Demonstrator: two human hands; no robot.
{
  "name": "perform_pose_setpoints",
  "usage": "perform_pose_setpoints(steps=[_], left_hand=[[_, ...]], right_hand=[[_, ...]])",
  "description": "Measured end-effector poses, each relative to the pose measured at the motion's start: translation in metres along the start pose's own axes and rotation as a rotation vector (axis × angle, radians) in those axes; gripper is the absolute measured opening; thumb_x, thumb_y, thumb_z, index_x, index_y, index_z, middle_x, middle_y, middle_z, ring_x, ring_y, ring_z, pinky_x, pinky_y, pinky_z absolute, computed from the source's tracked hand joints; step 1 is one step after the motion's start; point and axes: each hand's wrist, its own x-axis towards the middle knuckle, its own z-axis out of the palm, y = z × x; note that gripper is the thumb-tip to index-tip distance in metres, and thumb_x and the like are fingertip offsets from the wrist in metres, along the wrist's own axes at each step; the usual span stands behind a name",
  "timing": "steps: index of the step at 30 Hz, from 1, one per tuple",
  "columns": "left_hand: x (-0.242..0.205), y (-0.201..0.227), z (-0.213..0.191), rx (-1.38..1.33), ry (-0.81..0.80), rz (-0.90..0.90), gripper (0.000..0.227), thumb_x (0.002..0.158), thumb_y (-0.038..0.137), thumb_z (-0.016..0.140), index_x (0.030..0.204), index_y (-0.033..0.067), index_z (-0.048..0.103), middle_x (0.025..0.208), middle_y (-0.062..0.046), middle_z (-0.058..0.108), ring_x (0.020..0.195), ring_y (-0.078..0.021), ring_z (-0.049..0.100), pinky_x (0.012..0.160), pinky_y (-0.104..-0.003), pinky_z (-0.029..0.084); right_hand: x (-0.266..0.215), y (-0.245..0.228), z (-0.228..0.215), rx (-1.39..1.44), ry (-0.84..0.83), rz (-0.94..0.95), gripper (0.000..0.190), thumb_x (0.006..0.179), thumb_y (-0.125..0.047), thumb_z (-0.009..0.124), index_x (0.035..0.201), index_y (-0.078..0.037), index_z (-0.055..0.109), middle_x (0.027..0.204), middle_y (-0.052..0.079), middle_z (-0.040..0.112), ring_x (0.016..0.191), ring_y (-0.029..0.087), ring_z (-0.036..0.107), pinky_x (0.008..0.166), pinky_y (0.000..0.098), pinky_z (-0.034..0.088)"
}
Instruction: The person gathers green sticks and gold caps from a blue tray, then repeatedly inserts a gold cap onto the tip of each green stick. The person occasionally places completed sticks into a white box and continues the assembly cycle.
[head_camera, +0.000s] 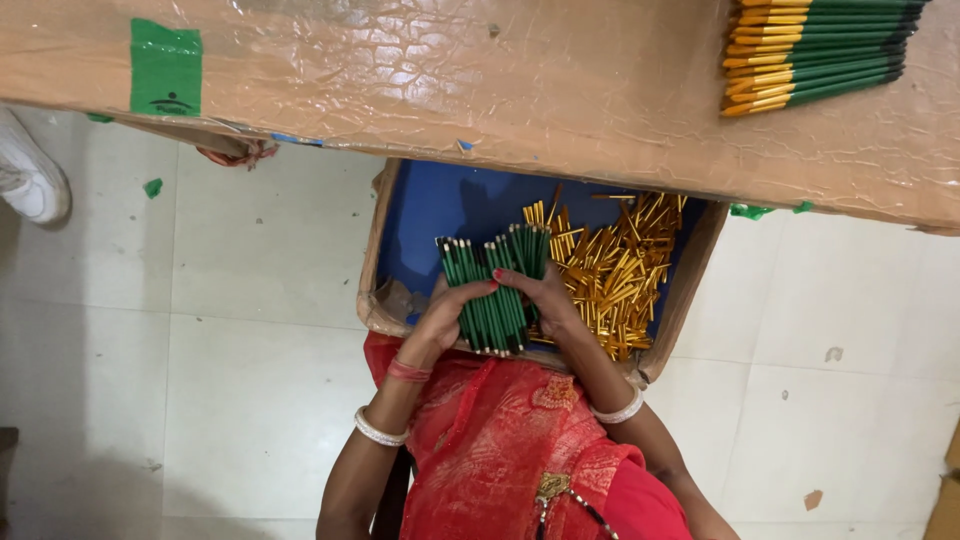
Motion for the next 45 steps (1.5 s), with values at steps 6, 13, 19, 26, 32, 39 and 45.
perform_pose_setpoints(steps=[6, 13, 19, 26, 32, 39, 45], left_hand=[[0.002, 0.002, 0.007, 0.114, -0.004, 0.137, 0.021, 0.085, -0.006, 0.075, 0.106, -0.0040, 0.071, 0.099, -0.016, 0.077, 0.085, -0.0232, 0.077, 0.069, -0.034, 0.066], [-0.005, 0.009, 0.018, 0.152, 0.002, 0.257, 0.021, 0.083, -0.008, 0.076, 0.103, -0.0031, 0.071, 0.094, -0.013, 0.077, 0.078, -0.0212, 0.077, 0.066, -0.033, 0.066], [-0.004, 0.007, 0.015, 0.217, -0.009, 0.279, 0.020, 0.083, -0.006, 0.076, 0.102, -0.0025, 0.073, 0.094, -0.013, 0.078, 0.077, -0.0205, 0.077, 0.066, -0.033, 0.065], [-0.008, 0.013, 0.023, 0.239, 0.037, 0.269, 0.027, 0.080, -0.008, 0.079, 0.105, -0.0023, 0.074, 0.095, -0.013, 0.078, 0.078, -0.0205, 0.077, 0.068, -0.032, 0.066], [-0.005, 0.010, 0.020, 0.226, 0.017, 0.280, 0.027, 0.080, -0.008, 0.077, 0.107, -0.0037, 0.073, 0.097, -0.014, 0.078, 0.080, -0.0203, 0.077, 0.069, -0.032, 0.066], [-0.009, 0.017, 0.025, 0.224, 0.022, 0.243, 0.027, 0.079, -0.008, 0.079, 0.105, -0.0048, 0.072, 0.098, -0.015, 0.077, 0.079, -0.0206, 0.077, 0.068, -0.032, 0.066], [-0.007, 0.017, 0.022, 0.126, 0.064, 0.258, 0.030, 0.075, -0.011, 0.079, 0.104, -0.0052, 0.071, 0.096, -0.016, 0.077, 0.078, -0.0234, 0.078, 0.068, -0.035, 0.067]], right_hand=[[0.003, 0.022, -0.017, 0.065, 0.014, 0.026, 0.034, 0.082, -0.019, 0.086, 0.108, -0.006, 0.069, 0.097, 0.004, 0.075, 0.085, 0.013, 0.072, 0.065, 0.0262, 0.057], [-0.004, 0.008, -0.006, 0.132, 0.030, 0.022, 0.034, 0.082, -0.016, 0.082, 0.111, -0.006, 0.069, 0.104, 0.005, 0.078, 0.085, 0.011, 0.072, 0.060, 0.0239, 0.050], [0.002, 0.018, -0.008, 0.103, 0.007, -0.033, 0.033, 0.082, -0.012, 0.084, 0.109, -0.003, 0.069, 0.099, 0.006, 0.077, 0.085, 0.014, 0.073, 0.067, 0.0272, 0.057], [0.003, 0.019, -0.007, 0.052, 0.006, -0.066, 0.030, 0.084, -0.017, 0.082, 0.109, -0.004, 0.072, 0.098, 0.004, 0.076, 0.080, 0.010, 0.070, 0.063, 0.0265, 0.052], [-0.001, 0.014, -0.002, 0.076, 0.018, -0.063, 0.023, 0.090, -0.018, 0.076, 0.109, -0.004, 0.073, 0.098, 0.004, 0.076, 0.078, 0.010, 0.069, 0.062, 0.0266, 0.052], [0.003, 0.026, -0.006, 0.102, -0.022, -0.118, 0.013, 0.097, -0.016, 0.072, 0.099, -0.003, 0.068, 0.091, 0.004, 0.072, 0.076, 0.013, 0.068, 0.065, 0.0299, 0.057], [0.000, 0.005, 0.000, 0.098, 0.017, -0.087, 0.014, 0.099, -0.020, 0.066, 0.099, -0.006, 0.064, 0.088, 0.001, 0.068, 0.077, 0.010, 0.065, 0.069, 0.0287, 0.057]])
